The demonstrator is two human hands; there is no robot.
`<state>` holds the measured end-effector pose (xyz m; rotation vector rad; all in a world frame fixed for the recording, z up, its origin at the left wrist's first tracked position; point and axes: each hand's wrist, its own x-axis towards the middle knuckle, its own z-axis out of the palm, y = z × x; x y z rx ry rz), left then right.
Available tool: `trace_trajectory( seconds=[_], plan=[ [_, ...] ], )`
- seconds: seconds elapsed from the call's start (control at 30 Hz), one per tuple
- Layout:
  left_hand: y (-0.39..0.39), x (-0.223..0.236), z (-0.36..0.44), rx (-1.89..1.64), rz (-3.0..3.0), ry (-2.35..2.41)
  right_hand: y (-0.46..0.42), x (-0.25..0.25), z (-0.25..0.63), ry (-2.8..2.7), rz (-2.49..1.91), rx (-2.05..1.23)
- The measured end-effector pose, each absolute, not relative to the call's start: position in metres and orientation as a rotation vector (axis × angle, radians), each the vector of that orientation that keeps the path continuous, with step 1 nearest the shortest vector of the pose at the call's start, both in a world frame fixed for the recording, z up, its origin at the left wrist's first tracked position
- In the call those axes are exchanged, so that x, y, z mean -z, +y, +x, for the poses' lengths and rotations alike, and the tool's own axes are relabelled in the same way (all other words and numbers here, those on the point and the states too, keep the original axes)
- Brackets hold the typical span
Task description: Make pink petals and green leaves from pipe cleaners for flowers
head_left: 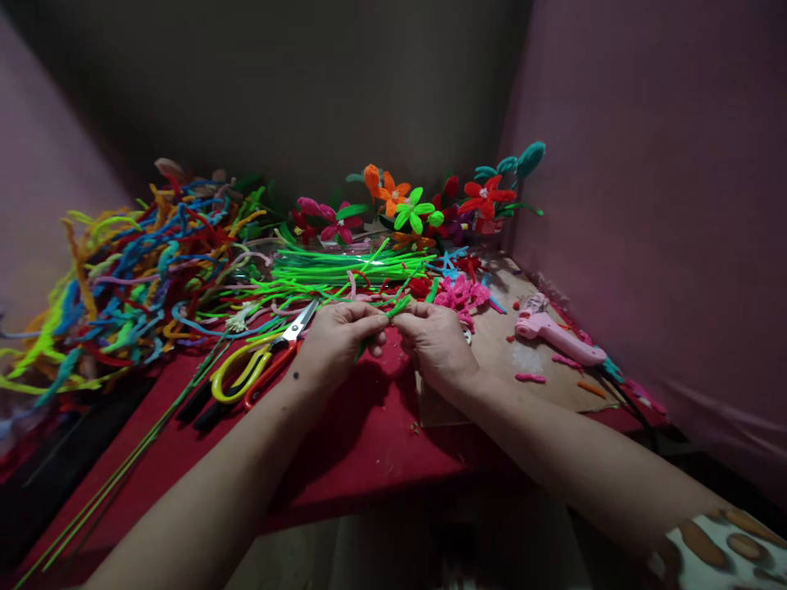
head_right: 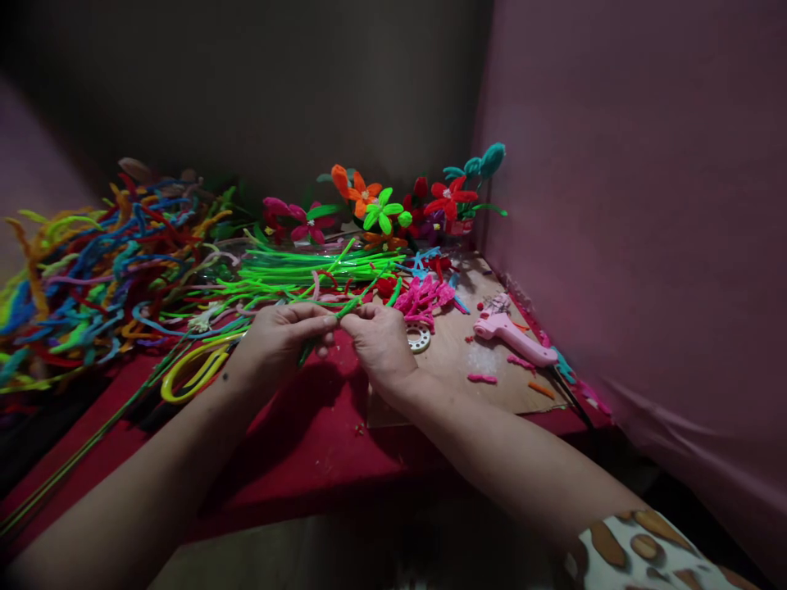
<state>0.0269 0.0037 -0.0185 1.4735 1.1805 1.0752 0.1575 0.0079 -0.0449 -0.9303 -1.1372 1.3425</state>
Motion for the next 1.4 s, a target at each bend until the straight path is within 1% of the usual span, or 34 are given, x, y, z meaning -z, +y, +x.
trace_trajectory(
  seconds=[0.1,0.37,0.57,0.8,0.93,1.0,1.2,1.3,1.4],
  plan=[
    [0.005,0.02,0.025,-1.083,1.369,1.131,0.007,0.045,0.158,-1.106,-0.892,-1.368],
    [0.005,0.021,0.024,-1.125,1.418,1.156,0.0,0.037,0.159,-1.097,-0.93,-1.377],
    [0.003,0.019,0.026,-1.129,1.563,1.257,-0.002,0.034,0.16,-1.125,-0.951,-1.312],
    [-0.005,0.023,0.035,-1.189,1.871,1.498,0.0,0.036,0.157,-1.046,-0.937,-1.336],
    [-0.006,0.028,0.036,-1.223,1.981,1.541,0.006,0.042,0.157,-1.021,-0.904,-1.406],
    [-0.005,0.026,0.035,-1.214,1.901,1.489,0.007,0.044,0.158,-1.042,-0.903,-1.414],
    [-0.001,0.019,0.031,-1.101,1.405,1.142,0.005,0.039,0.159,-1.193,-0.996,-1.283],
    [-0.001,0.017,0.031,-1.117,1.333,1.134,0.007,0.04,0.16,-1.177,-1.007,-1.283],
    [-0.001,0.013,0.028,-1.224,1.259,1.175,0.012,0.044,0.163,-1.095,-1.075,-1.284]
  ],
)
